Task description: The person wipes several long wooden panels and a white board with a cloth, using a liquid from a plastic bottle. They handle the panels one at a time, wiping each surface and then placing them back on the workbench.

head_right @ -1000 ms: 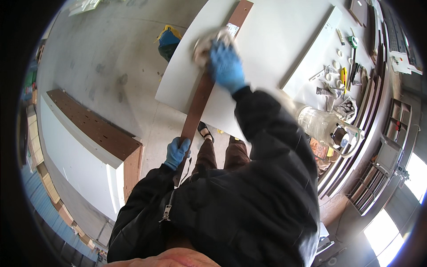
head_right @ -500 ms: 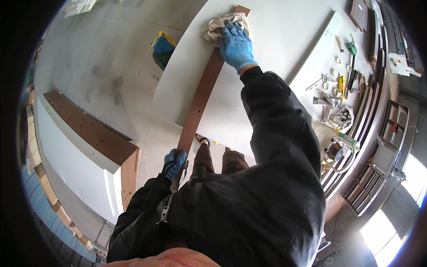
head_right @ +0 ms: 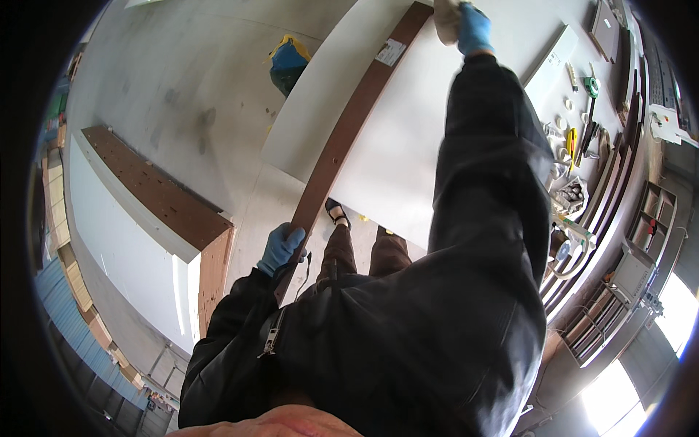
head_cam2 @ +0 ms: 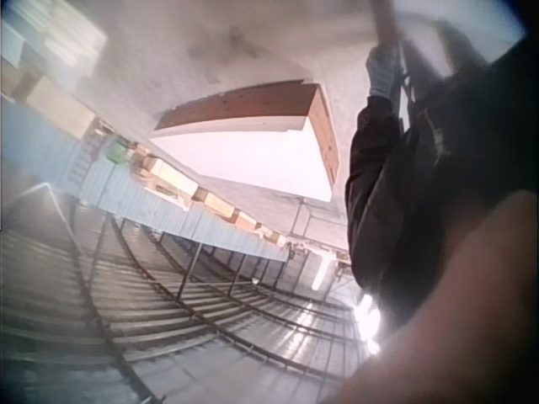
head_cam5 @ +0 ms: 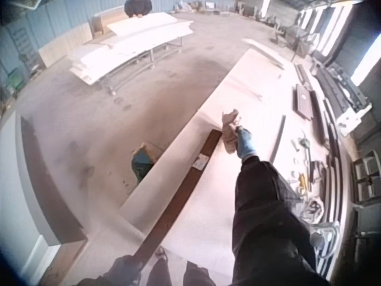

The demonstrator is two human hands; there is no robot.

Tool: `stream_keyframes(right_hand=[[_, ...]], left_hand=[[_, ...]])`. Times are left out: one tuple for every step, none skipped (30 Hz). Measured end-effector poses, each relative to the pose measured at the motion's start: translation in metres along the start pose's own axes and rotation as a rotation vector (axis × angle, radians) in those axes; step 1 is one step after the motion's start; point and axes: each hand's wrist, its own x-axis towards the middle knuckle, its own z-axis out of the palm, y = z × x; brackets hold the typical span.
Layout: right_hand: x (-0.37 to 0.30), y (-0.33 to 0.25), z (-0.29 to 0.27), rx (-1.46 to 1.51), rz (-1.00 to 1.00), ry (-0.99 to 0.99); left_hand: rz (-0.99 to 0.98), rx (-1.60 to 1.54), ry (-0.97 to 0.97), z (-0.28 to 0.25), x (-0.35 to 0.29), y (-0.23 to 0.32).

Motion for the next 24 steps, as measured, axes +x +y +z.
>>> stream_keyframes(right_hand=[[-0.022,-0.011,-0.016,0.297,0.19,0.003],[-0.054,-0.02,-0.028,0.329,0.148,0.046],[-0.087,-0.031,-0.038,0.497,0.192,0.09],[-0.127,-0.038,-0.044,0.468,0.086,0.116],[-0.165,-0.043,-0.042,0.373,-0.07,0.082],[-0.202,-0.047,-0.041,0.339,-0.152,0.07],[-0.238,-0.048,-0.039,0.409,-0.237,0.009],[-0.263,-0.051,-0.037,0.412,-0.169,0.002],[-0.279,-0.054,-0.035,0.363,-0.035,0.053],[-0.294,-0.056,-0.033,0.414,0.068,0.075],[-0.309,-0.056,-0.031,0.491,0.077,0.111],[-0.317,-0.056,-0.028,0.551,0.111,0.164],[-0.323,-0.054,-0.024,0.502,0.049,0.159],[-0.323,-0.051,-0.019,0.411,-0.019,0.173],[-0.325,-0.045,-0.012,0.292,-0.123,0.212],[-0.327,-0.038,-0.002,0.148,-0.354,0.203],[-0.324,-0.03,0.008,-0.096,-0.46,0.162],[-0.323,-0.021,0.018,-0.358,-0.593,0.106],[-0.324,-0.013,0.029,-0.521,-0.619,0.04],[-0.328,-0.007,0.038,-0.688,-0.64,-0.037],[-0.337,-0.002,0.043,-0.708,-0.574,-0.068],[-0.348,0.001,0.044,-0.668,-0.45,-0.162],[-0.366,0.001,0.046,-0.739,-0.556,-0.179],[-0.39,0.001,0.046,-0.802,-0.594,-0.186]], left_hand=[[0.017,-0.15,-0.165,-0.005,-0.006,0.008],[-0.014,-0.286,-0.331,-0.011,-0.012,0.018],[-0.045,-0.459,-0.497,-0.013,-0.015,0.028],[-0.064,-0.478,-0.557,-0.008,-0.018,0.035],[-0.088,-0.55,-0.63,0.001,-0.021,0.04],[-0.131,-0.678,-0.739,0.006,-0.022,0.046],[-0.168,-0.699,-0.751,0.011,-0.023,0.051],[-0.093,-0.408,-0.484,0.014,-0.023,0.055],[0.004,-0.15,-0.268,0.019,-0.023,0.057],[0.096,0.102,-0.052,0.023,-0.023,0.058],[0.404,0.698,0.256,0.024,-0.025,0.056],[0.347,0.662,0.256,0.024,-0.024,0.055],[0.237,0.574,0.181,0.026,-0.023,0.052],[0.134,0.492,0.123,0.027,-0.021,0.048],[0.132,0.494,0.108,0.029,-0.017,0.043],[0.132,0.493,0.093,0.033,-0.011,0.038],[0.123,0.504,0.08,0.036,-0.005,0.032],[0.143,0.495,0.083,0.039,-0.001,0.026],[0.154,0.499,0.09,0.041,0.005,0.02],[0.151,0.521,0.099,0.042,0.009,0.015],[0.156,0.494,0.083,0.042,0.013,0.01],[0.152,0.482,0.071,0.042,0.017,0.006],[0.156,0.474,0.064,0.04,0.024,0.005],[0.152,0.503,0.058,0.038,0.025,0.002]])
